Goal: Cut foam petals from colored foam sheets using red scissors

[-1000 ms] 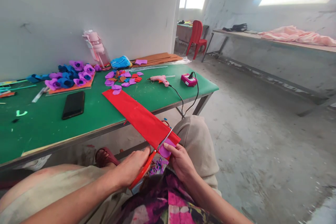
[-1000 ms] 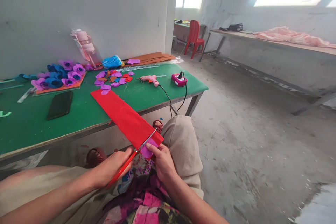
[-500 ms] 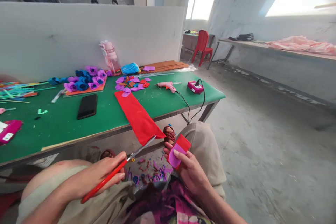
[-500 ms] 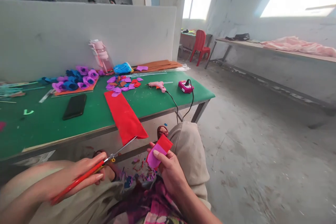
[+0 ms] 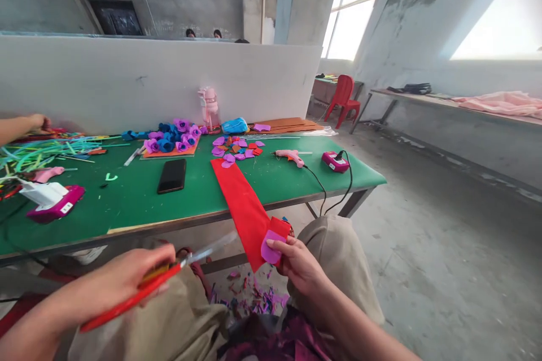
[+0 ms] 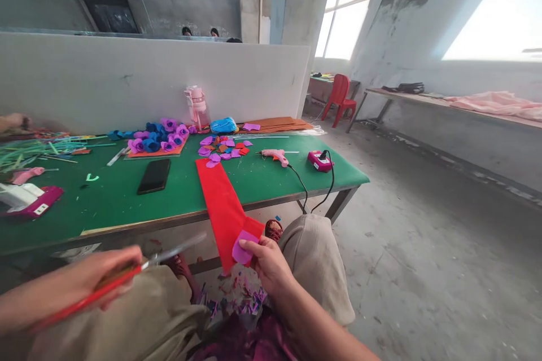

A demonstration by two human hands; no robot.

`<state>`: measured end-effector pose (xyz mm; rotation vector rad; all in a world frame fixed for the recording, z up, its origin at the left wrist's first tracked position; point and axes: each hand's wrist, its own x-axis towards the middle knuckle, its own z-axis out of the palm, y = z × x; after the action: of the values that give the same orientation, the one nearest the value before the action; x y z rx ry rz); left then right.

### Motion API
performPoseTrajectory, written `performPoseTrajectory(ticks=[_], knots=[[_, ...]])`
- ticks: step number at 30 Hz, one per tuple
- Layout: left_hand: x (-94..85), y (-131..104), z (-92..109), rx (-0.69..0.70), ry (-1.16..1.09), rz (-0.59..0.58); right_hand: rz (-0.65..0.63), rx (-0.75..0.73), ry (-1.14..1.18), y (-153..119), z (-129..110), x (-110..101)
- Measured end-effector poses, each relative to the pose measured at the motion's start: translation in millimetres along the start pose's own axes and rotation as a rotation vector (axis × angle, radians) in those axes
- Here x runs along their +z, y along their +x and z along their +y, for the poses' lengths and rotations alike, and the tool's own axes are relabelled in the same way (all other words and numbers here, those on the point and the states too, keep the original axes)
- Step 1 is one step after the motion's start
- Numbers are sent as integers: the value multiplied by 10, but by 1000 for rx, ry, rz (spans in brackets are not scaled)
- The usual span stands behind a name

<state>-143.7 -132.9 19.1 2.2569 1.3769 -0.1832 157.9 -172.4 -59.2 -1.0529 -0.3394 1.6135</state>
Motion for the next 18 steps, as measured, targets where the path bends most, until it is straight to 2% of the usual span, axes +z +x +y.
performPoseTrajectory(ticks=[2,4,5,7,11,14,18], knots=[[-109,123,-50,-180,30,98,-39,-67,-90,52,-71,35],[-190,308,-35,-357,152,218,-59,-161,-169,95,-262,66],[-213,411,-13,-391,200,244,-49,-203,-191,110,-397,79],[-226,617,38,-381,242,239,-23,-290,-190,122,-706,104],[-155,889,75,-354,268,261,-55,-258,-156,42,-1219,152],[-103,885,24,-363,284,355,-43,-252,-66,-83,-1369,169],[-108,758,-21,-343,273,422,-29,-281,-54,-199,-1391,128]])
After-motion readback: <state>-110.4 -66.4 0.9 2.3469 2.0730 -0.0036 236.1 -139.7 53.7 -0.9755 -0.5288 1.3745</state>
